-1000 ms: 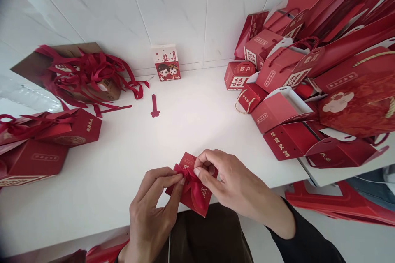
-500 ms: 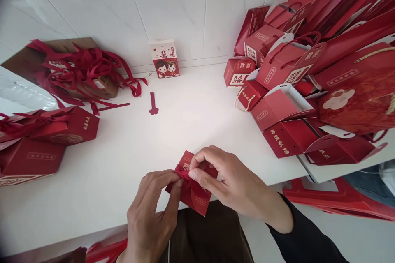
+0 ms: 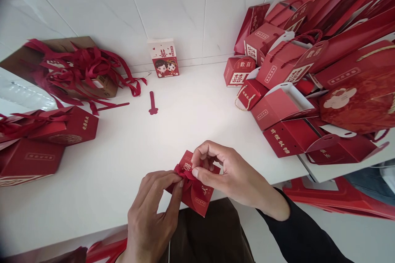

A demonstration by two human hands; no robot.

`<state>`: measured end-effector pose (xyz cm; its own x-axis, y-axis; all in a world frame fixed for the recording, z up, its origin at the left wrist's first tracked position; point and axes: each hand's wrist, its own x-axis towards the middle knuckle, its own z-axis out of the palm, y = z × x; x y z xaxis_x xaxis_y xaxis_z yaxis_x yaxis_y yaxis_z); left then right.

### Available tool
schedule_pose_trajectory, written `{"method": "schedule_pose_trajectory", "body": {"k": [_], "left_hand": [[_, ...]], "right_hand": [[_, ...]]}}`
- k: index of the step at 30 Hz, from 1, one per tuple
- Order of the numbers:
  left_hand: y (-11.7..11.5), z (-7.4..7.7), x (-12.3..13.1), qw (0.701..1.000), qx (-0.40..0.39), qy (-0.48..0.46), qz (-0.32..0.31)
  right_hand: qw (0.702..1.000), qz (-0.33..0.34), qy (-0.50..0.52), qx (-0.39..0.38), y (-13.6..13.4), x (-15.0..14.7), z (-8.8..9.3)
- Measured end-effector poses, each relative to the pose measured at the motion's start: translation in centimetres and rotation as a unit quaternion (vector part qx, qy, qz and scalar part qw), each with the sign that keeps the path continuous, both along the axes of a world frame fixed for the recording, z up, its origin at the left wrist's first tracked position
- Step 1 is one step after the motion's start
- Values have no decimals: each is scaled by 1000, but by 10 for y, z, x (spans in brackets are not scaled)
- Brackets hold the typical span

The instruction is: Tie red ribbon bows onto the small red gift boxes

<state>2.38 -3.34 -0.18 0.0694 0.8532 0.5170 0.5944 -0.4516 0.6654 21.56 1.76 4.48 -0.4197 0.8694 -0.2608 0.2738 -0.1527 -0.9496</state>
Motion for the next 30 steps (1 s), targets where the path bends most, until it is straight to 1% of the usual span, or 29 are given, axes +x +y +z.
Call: {"method": "schedule_pose_trajectory", "body": {"k": [3,6,13,18,23,30], "left_hand": [[1,2,2,1000,17,7,0],[2,4,6,999,32,8,15],[1,6,11,999,29,-6,45],[2,5,9,999,-1,-24,46],[3,5,10,999,-7,-32,34],[1,3,11,999,-11,-29,31]], "right_hand": [[1000,21,1,-3,1,1,1],[999,35,3,-5,2,1,1],[997,64,-41,-1,2,0,3],[998,47,-30,-7,2,0,6],[999,23,-21,-13,3,0,5],[999,23,-1,-34,5,-1,4]]}}
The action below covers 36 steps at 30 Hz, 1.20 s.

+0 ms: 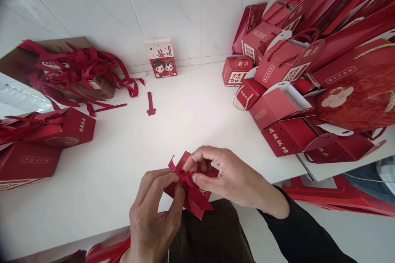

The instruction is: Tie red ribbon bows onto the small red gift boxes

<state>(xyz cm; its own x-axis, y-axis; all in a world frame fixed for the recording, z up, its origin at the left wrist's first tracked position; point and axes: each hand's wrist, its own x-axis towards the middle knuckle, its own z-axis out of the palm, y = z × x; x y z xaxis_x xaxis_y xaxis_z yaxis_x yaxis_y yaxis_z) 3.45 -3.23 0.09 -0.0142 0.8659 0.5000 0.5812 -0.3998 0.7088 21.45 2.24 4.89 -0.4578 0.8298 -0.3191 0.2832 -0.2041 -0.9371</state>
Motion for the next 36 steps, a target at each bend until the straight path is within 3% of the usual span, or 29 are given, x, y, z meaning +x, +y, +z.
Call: {"method": "schedule_pose_trajectory", "body": {"k": [18,26,36], "left_hand": [[1,2,-3,999,-13,-16,-30],[-2,5,-11,999,-30,-7,-37],[-10,8,-24,995,-93,28,-16]], "right_hand": [[1000,-5,3,10,2,3,1],[997,-58,-33,34,5,8,1],[986,-91,-125,69,1,16,-12]]}}
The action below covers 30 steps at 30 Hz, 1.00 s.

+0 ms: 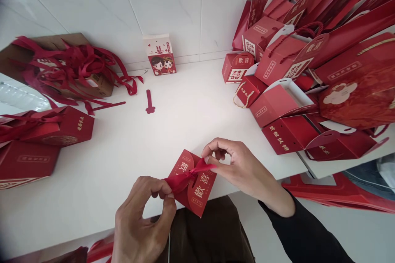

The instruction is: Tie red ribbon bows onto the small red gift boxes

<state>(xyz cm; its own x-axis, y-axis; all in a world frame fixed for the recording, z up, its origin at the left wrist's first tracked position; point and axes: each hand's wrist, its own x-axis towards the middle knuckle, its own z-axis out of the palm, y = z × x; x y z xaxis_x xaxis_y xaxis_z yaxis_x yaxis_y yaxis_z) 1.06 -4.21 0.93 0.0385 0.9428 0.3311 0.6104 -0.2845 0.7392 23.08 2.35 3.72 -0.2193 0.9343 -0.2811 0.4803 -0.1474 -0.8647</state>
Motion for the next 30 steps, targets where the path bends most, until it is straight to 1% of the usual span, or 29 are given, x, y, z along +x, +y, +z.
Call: {"method": "schedule_pose_trajectory", "body": {"k": [3,7,11,16,21,24,27,30], "left_hand": [[-2,0,-3,1000,-29,-2,7],[-7,-2,-7,996,-74,-24,37],[-11,-5,-9,994,-95,-38,46],[-14,-2,-10,987,-133,-46,78],[-17,6,-13,993,-91,-30,67],[-15,7,-10,996,-67,-24,52],[-10,2,-5,998,-56,6,3],[-4,-5,-3,998,-38,24,-34]], "right_hand": [[1000,-3,-18,16,1,3,-3],[1000,-2,-17,9,1,8,-8],[1000,-6,-7,3,1,10,-11],[1000,-13,-11,2,1,11,-12],[999,16,-35,-1,-1,8,-5],[997,61,-22,31,-3,0,0],[994,87,-26,58,-3,-8,3],[994,85,-44,48,-1,-11,3]]}}
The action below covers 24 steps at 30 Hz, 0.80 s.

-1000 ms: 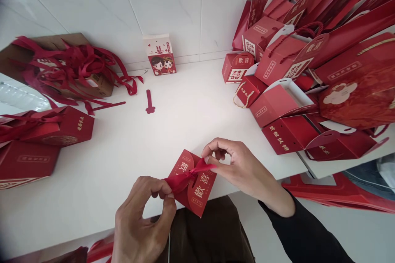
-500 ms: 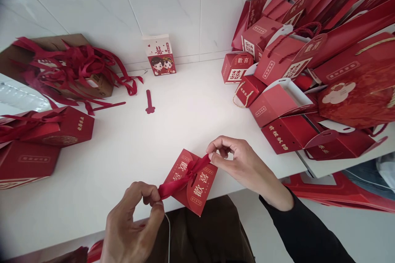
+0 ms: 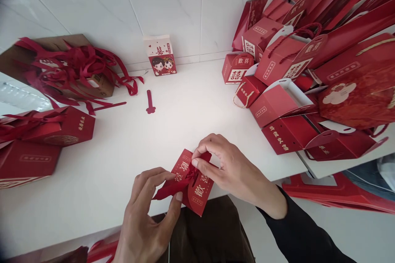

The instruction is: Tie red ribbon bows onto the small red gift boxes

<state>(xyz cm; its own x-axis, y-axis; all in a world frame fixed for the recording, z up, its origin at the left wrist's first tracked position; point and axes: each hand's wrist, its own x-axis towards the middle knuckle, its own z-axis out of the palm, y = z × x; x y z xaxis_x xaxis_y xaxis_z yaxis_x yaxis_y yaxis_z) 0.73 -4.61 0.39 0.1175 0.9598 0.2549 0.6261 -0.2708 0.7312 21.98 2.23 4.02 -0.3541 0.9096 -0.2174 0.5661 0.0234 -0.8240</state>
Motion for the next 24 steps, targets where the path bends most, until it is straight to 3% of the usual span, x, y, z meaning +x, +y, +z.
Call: {"method": "schedule_pose_trajectory", "body": {"k": [7,14,19,24], "left_hand": [[1,-3,5,998,-12,-45,33],[0,-3,6,996,-21,-72,39],[-1,-4,6,996,-24,-72,43],[-1,-5,4,997,-17,-72,35]], "right_hand": [[1000,18,4,20,1,3,-2],[1000,-27,0,-13,2,0,5],[996,-86,10,9,2,1,-3],[995,-88,14,-35,1,11,-10]]}}
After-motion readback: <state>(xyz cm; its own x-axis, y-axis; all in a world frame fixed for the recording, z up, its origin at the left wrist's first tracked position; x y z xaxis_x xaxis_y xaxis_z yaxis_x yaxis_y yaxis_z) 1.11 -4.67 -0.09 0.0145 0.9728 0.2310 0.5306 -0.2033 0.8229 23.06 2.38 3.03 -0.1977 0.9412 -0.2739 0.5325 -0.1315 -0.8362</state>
